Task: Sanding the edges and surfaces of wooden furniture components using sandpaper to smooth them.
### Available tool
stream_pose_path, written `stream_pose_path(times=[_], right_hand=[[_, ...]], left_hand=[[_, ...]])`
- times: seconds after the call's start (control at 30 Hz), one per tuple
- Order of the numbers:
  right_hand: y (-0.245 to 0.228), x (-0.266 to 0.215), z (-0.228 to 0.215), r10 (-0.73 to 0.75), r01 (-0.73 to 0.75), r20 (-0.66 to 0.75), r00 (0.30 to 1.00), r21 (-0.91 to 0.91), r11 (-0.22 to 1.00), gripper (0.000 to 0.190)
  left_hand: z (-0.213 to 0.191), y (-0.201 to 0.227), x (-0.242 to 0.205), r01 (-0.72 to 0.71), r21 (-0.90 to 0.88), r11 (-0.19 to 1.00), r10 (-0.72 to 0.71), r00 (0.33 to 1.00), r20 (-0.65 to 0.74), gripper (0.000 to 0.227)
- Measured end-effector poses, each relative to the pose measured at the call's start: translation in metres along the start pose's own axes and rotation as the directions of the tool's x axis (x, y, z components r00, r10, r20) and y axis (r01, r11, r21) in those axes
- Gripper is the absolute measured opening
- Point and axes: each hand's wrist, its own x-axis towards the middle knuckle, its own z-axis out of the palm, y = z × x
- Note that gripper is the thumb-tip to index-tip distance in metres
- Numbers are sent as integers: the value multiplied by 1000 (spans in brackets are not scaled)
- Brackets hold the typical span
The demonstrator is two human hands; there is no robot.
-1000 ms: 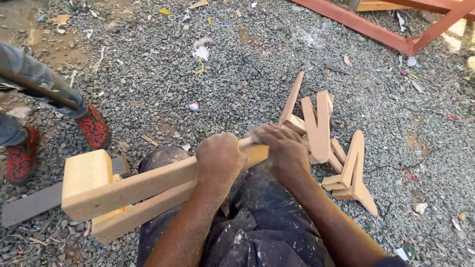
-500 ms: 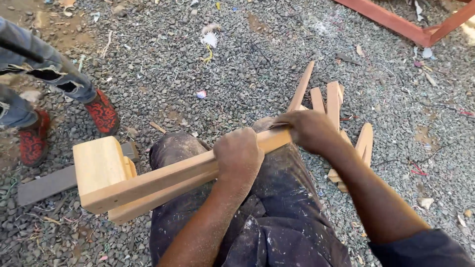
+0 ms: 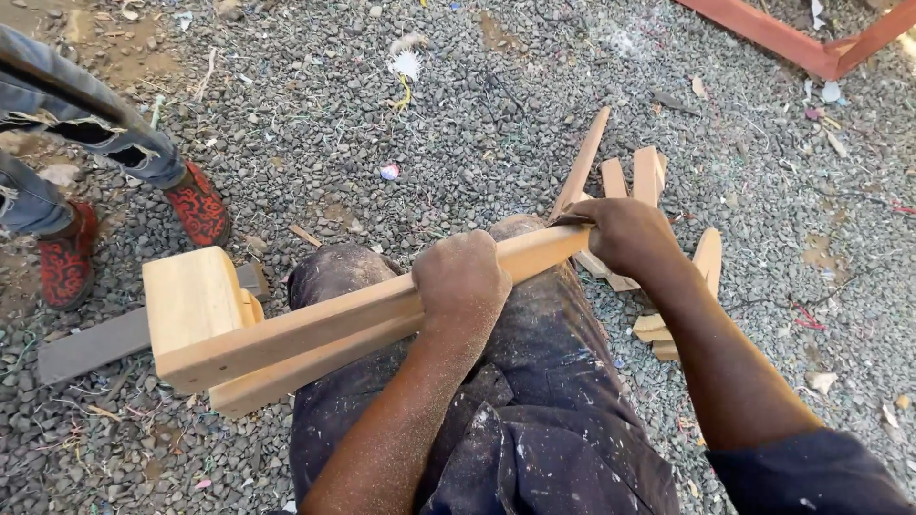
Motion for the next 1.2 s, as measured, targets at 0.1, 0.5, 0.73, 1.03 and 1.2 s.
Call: stream_pose_path(times=[0.1, 0.5, 0.73, 1.03, 1.2], right_hand=[[-39, -14, -11, -73, 73, -41, 996, -10, 997, 50], [4, -6, 10, 45, -40, -84, 995, 57, 998, 44], [-52, -26, -8, -322, 409, -298, 899, 301, 862, 41], [-28, -22, 19, -63, 115, -231, 971, 220, 969, 57], [-65, -41, 17, -410, 508, -513, 754, 61, 859, 50]], left_hand=[[5, 0, 4, 21, -12, 1000, -21, 1000, 11, 20], [-7, 0, 2, 16, -5, 1000, -16, 999, 50, 19], [-10, -4, 4, 13, -83, 996, -7, 997, 77, 16], [-9, -4, 9, 47, -102, 994, -39, 996, 76, 18], [-11, -9, 12, 49, -140, 989, -34, 994, 105, 17]])
